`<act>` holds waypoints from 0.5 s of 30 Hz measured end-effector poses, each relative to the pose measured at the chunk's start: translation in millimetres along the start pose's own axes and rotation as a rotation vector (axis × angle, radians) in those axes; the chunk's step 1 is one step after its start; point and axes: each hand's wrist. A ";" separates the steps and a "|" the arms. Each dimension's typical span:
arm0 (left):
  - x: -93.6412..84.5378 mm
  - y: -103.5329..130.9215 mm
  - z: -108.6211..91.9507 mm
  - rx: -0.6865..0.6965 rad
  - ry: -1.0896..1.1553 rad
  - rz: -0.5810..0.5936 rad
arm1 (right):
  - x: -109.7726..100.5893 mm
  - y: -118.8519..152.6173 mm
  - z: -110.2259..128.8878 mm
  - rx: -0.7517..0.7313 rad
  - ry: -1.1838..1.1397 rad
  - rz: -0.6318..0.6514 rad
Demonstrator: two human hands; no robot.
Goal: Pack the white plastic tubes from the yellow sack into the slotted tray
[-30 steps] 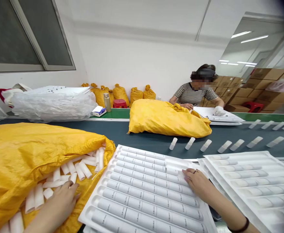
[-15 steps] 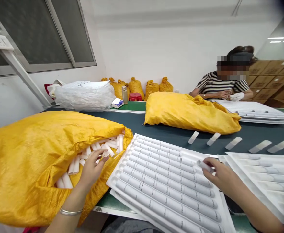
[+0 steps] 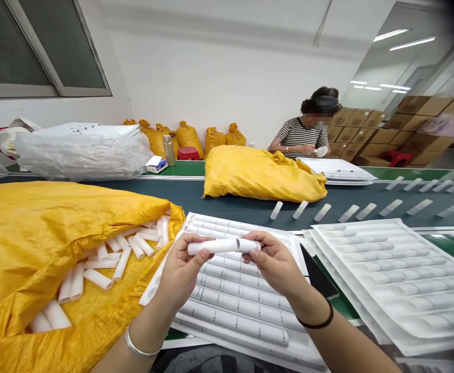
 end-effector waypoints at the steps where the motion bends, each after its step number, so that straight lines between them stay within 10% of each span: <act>1: -2.7 1.0 -2.2 -0.038 -0.091 0.013 | -3.5 0.2 4.3 -0.053 0.069 -0.001; 7: -10.6 7.5 -17.5 -0.188 -0.715 0.233 | -18.0 0.4 27.2 -0.296 0.750 0.206; 15: -8.2 14.1 -17.8 0.368 -1.069 0.269 | -13.6 -0.8 9.1 -0.055 0.694 0.125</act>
Point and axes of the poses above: each hand's wrist, its own y-axis away from the middle knuckle, its own x-axis out of the palm, z = x × y, and after that the axes turned 6 degrees about z, right-handed
